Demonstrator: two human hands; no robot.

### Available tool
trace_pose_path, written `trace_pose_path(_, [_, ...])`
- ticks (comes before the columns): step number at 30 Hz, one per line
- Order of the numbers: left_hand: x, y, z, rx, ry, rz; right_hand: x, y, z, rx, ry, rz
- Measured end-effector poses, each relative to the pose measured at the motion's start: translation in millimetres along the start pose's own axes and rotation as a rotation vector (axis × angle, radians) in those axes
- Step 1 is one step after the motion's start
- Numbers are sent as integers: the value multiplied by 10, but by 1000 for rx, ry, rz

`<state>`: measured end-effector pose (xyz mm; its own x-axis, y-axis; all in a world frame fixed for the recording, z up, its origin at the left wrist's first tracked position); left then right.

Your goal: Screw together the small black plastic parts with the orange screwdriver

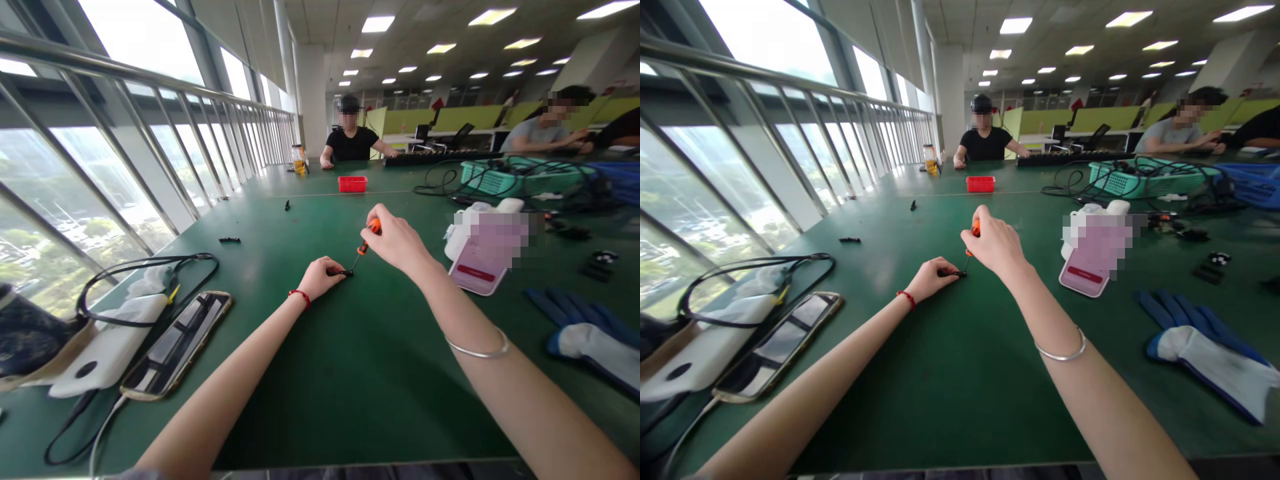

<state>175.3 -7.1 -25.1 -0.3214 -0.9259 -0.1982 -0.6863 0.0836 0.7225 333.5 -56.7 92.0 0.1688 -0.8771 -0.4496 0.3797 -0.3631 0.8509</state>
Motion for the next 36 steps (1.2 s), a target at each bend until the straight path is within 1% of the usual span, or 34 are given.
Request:
trace_pose_path(3, [105, -31, -57, -6, -4, -22, 77, -2, 68, -8, -24, 1])
trace_pose_path(6, [167, -60, -81, -10, -3, -38, 140, -8, 140, 66, -49, -27])
trace_pose_path(9, [184, -72, -80, -17, -9, -55, 178, -14, 201, 108, -70, -42])
trace_pose_path(12, [178, -80, -69, -29, -16, -52, 173, -3, 218, 75, -106, -61])
trace_pose_path(15, [166, -89, -56, -49, -27, -51, 113, 7, 198, 59, -79, -48])
trace_pose_path(17, [155, -96, -43, -61, -37, -55, 56, 6, 163, 77, -63, -25])
trace_pose_path(20, [141, -110, -23, -67, -52, -48, -24, 6, 106, 116, -69, -24])
trace_pose_path(22, [136, -116, -15, -68, -57, -45, -61, 6, 95, 120, -45, -20])
trace_pose_path(25, [141, -115, -18, -67, -52, -46, -79, 17, 106, 101, -10, 5])
trace_pose_path(29, [152, -105, -28, -63, -41, -42, -78, 46, 93, 54, -8, 68])
trace_pose_path(36, [150, -107, -26, -63, -52, -31, -151, 74, -11, 21, 42, 93])
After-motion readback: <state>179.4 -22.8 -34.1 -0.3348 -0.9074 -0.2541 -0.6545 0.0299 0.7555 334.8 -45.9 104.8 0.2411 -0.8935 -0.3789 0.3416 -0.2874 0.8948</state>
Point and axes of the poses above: each hand's wrist, its own x-axis away from the middle knuckle, its own y-axis out of the back of the hand, z = x × y, the point moved 3 cm from there along -x, towards the middle knuckle, and after that the axes turned 10 degrees about y, right-handed, at the moved point
